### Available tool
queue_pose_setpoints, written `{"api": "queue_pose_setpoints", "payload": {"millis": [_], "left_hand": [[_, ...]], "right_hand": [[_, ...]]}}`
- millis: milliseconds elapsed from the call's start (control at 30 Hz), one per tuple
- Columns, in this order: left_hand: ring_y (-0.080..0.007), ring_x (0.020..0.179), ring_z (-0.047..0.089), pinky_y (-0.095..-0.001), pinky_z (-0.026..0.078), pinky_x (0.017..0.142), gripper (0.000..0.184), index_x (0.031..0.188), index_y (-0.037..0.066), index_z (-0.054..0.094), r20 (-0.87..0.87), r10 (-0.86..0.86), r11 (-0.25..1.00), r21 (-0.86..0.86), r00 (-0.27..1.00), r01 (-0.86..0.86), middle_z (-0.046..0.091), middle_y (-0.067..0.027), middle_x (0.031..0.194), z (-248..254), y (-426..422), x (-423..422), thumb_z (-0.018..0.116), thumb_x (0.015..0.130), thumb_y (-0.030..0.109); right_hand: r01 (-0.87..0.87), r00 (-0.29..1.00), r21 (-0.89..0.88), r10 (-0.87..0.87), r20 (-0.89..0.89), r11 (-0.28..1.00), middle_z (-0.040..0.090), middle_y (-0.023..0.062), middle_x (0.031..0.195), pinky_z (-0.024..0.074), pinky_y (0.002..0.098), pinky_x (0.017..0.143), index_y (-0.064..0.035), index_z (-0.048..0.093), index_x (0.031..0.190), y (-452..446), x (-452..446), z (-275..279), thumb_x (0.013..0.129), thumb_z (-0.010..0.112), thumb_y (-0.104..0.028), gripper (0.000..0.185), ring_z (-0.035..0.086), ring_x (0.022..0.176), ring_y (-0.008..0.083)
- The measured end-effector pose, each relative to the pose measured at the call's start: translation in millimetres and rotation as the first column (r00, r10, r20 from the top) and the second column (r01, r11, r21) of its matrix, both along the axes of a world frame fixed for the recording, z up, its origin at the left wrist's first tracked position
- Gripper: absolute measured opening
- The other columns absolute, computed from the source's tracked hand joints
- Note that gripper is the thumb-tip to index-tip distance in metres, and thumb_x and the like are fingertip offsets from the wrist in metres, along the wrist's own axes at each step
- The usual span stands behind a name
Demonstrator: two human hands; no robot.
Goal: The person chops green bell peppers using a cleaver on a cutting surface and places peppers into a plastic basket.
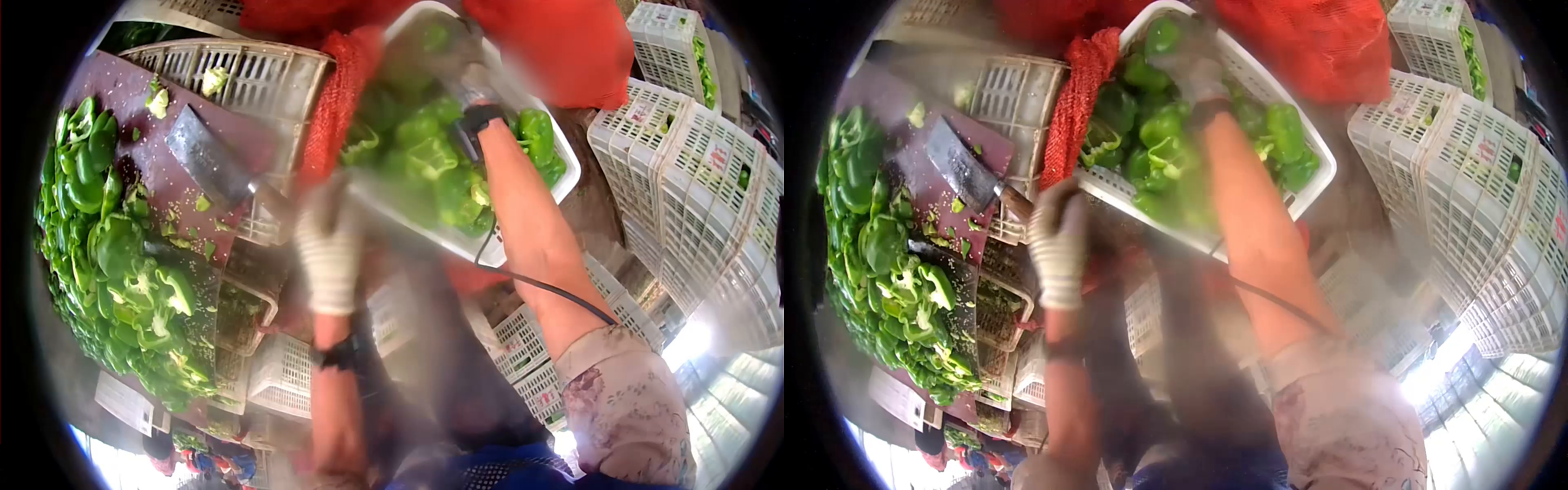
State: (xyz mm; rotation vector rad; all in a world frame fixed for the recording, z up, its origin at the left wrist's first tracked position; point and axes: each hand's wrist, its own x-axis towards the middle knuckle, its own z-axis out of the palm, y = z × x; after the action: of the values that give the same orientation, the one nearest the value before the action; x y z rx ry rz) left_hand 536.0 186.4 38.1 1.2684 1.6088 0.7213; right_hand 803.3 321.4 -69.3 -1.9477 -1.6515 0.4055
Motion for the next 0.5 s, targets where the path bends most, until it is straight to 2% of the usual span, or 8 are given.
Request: {"api": "queue_pose_setpoints", "payload": {"millis": [67, 133, 233, 267, 333, 400, 467, 500], "left_hand": [[-0.022, 0.092, 0.061, -0.0299, 0.049, 0.084, 0.025, 0.107, 0.005, 0.065, -0.069, -0.172, 0.985, -0.019, 0.983, 0.171, 0.064, -0.0094, 0.103, -36.3, -2.5, 24.3, 0.064, 0.082, 0.006], [-0.0292, 0.098, 0.061, -0.0324, 0.05, 0.086, 0.032, 0.113, 0.005, 0.062, -0.267, -0.264, 0.957, 0.05, 0.927, 0.287, 0.06, -0.0155, 0.115, -55.6, 16.0, 50.0, 0.063, 0.081, 0.007], [-0.0329, 0.108, 0.057, -0.0352, 0.049, 0.09, 0.037, 0.121, 0.006, 0.057, -0.445, -0.211, 0.92, 0.211, 0.87, 0.331, 0.048, -0.0192, 0.132, -79.4, 51.1, 85.9, 0.061, 0.085, 0.014], [-0.0364, 0.108, 0.056, -0.0384, 0.049, 0.089, 0.038, 0.119, 0.005, 0.056, -0.269, -0.609, 0.756, 0.088, 0.746, 0.649, 0.049, -0.0202, 0.131, -104.7, 72.7, 60.8, 0.06, 0.083, 0.017], [-0.0387, 0.109, 0.055, -0.0415, 0.048, 0.088, 0.04, 0.119, 0.005, 0.055, -0.087, -0.788, 0.614, -0.047, 0.609, 0.788, 0.051, -0.0207, 0.128, -136.8, 100.9, 53.0, 0.06, 0.082, 0.02], [-0.0363, 0.107, 0.055, -0.0414, 0.047, 0.09, 0.042, 0.122, 0.006, 0.053, -0.215, -0.514, 0.855, -0.197, 0.83, 0.479, 0.052, -0.0195, 0.125, -143.0, 106.1, 83.3, 0.06, 0.084, 0.022], [-0.0357, 0.107, 0.054, -0.0417, 0.047, 0.09, 0.041, 0.123, 0.007, 0.052, -0.56, -0.363, 0.93, -0.173, 0.745, 0.323, 0.051, -0.0194, 0.123, -129.0, 93.6, 116.3, 0.06, 0.085, 0.019], [-0.0362, 0.108, 0.054, -0.0421, 0.047, 0.089, 0.04, 0.122, 0.007, 0.052, -0.776, -0.32, 0.918, -0.11, 0.544, 0.382, 0.051, -0.02, 0.123, -113.7, 88.4, 130.7, 0.06, 0.085, 0.016]], "right_hand": [[0.185, 0.782, -0.098, -0.207, -0.588, 0.978, 0.054, 0.0172, 0.121, 0.0501, 0.0473, 0.089, -0.0078, 0.054, 0.126, -26.4, -10.3, 31.4, 0.062, 0.08, -0.023, 0.071, 0.055, 0.111, 0.0311], [0.277, 0.416, -0.226, -0.329, -0.848, 0.934, 0.056, 0.0171, 0.117, 0.0512, 0.0487, 0.086, -0.006, 0.054, 0.125, -40.8, -11.1, 43.1, 0.062, 0.08, -0.024, 0.071, 0.056, 0.109, 0.0312], [0.22, 0.541, -0.294, -0.367, -0.756, 0.93, 0.056, 0.0179, 0.116, 0.0511, 0.0493, 0.084, -0.0049, 0.053, 0.126, -57.8, -51.7, 68.3, 0.064, 0.078, -0.024, 0.07, 0.057, 0.108, 0.0324], [0.159, 0.635, -0.297, -0.327, -0.699, 0.942, 0.056, 0.0181, 0.115, 0.0511, 0.0495, 0.083, -0.0045, 0.052, 0.126, -59.7, -67.8, 75.0, 0.065, 0.078, -0.024, 0.069, 0.057, 0.108, 0.0328], [0.034, 0.801, -0.298, -0.204, -0.563, 0.954, 0.057, 0.0186, 0.114, 0.0511, 0.0499, 0.082, -0.0038, 0.052, 0.126, -54.8, -88.0, 74.1, 0.066, 0.076, -0.024, 0.068, 0.057, 0.107, 0.0336], [0.029, 0.924, -0.325, -0.149, -0.353, 0.945, 0.057, 0.0191, 0.114, 0.0511, 0.0503, 0.081, -0.0031, 0.051, 0.126, -41.4, -84.1, 39.9, 0.067, 0.075, -0.024, 0.067, 0.057, 0.106, 0.0344], [0.097, 0.987, -0.366, -0.138, -0.088, 0.925, 0.057, 0.0196, 0.113, 0.0511, 0.0507, 0.08, -0.0023, 0.051, 0.127, -21.6, -60.3, -16.1, 0.069, 0.074, -0.024, 0.066, 0.057, 0.106, 0.0352], [0.1, 0.995, -0.317, -0.103, 0.008, 0.943, 0.057, 0.0199, 0.112, 0.0511, 0.0509, 0.079, -0.002, 0.05, 0.127, -15.6, -51.1, -36.8, 0.07, 0.073, -0.024, 0.065, 0.057, 0.106, 0.0356]]}}
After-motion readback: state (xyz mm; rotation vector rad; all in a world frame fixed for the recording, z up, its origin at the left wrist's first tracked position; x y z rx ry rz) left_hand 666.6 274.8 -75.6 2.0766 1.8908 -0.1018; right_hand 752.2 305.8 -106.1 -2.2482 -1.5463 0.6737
